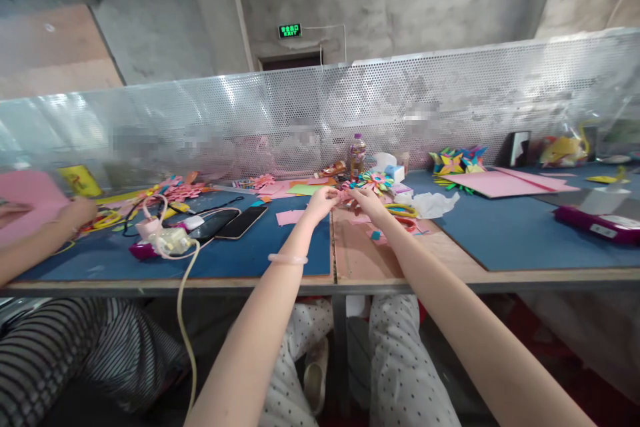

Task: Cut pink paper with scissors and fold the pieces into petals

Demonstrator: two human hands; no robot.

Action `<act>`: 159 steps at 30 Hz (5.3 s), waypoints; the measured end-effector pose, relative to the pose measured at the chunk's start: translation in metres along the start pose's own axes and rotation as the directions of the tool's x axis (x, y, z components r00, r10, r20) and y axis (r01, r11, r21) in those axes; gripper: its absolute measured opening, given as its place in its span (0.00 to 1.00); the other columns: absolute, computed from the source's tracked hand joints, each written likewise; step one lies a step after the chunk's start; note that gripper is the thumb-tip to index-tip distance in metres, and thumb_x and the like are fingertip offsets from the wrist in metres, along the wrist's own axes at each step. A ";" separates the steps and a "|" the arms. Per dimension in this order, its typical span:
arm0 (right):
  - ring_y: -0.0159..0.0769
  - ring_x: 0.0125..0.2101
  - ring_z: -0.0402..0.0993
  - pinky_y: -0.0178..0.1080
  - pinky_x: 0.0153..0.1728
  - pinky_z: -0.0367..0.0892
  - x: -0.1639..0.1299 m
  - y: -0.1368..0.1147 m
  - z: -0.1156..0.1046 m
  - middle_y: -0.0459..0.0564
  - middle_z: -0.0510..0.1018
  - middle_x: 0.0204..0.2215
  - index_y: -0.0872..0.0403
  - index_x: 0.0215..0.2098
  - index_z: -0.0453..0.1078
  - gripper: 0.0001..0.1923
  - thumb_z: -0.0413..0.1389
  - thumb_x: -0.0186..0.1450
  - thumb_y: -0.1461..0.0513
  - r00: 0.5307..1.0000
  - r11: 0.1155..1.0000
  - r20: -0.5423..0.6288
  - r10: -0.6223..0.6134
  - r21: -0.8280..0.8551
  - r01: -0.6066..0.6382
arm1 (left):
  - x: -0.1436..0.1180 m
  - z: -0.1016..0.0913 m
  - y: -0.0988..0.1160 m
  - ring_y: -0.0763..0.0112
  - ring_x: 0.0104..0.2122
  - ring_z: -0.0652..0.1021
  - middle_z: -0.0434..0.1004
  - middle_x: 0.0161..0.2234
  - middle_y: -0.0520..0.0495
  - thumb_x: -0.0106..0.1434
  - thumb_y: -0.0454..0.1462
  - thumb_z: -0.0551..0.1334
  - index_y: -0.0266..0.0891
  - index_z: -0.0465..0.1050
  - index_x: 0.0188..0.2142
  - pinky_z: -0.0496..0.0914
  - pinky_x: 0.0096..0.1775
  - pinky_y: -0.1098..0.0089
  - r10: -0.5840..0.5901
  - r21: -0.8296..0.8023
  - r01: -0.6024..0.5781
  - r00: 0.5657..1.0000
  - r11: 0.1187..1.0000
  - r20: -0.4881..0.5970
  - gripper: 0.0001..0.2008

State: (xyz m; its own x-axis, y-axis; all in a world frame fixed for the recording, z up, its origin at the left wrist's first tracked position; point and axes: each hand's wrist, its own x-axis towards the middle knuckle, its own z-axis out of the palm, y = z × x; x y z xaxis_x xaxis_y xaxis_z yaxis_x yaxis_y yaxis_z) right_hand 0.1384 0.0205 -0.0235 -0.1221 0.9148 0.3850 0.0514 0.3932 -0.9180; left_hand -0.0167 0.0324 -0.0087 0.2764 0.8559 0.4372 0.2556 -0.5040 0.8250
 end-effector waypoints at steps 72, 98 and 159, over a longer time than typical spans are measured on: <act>0.28 0.21 0.64 0.31 0.20 0.59 0.004 0.000 -0.002 0.46 0.72 0.23 0.57 0.31 0.72 0.19 0.58 0.50 0.50 0.997 0.995 -0.052 -0.054 -0.085 0.050 | -0.004 0.003 0.004 0.71 0.28 0.75 0.75 0.29 0.44 0.49 0.38 0.65 0.33 0.72 0.34 0.69 0.33 0.68 -0.072 -0.193 0.080 0.996 0.978 0.050 0.13; 0.28 0.21 0.63 0.31 0.21 0.59 0.003 -0.003 0.002 0.46 0.73 0.23 0.56 0.28 0.71 0.16 0.57 0.51 0.51 0.996 0.991 -0.028 -0.083 -0.111 0.080 | -0.003 0.001 0.005 0.70 0.30 0.75 0.76 0.30 0.46 0.50 0.34 0.60 0.34 0.74 0.32 0.65 0.30 0.73 -0.102 -0.093 0.106 0.994 0.990 0.047 0.09; 0.28 0.19 0.65 0.31 0.19 0.63 0.011 0.018 0.003 0.45 0.72 0.20 0.56 0.27 0.69 0.08 0.52 0.53 0.60 0.979 0.946 0.000 -0.203 -0.260 0.196 | -0.006 0.003 0.007 0.69 0.25 0.74 0.75 0.22 0.47 0.51 0.34 0.61 0.34 0.72 0.24 0.67 0.30 0.70 -0.117 0.110 0.122 0.992 0.986 -0.056 0.04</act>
State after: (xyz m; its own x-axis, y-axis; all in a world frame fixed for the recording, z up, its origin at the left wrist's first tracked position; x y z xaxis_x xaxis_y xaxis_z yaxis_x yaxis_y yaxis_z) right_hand 0.1353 0.0375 -0.0361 -0.1303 0.8157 0.5636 0.2820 0.5754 -0.7677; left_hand -0.0141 0.0235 -0.0069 0.1922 0.9140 0.3573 0.3881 -0.4052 0.8278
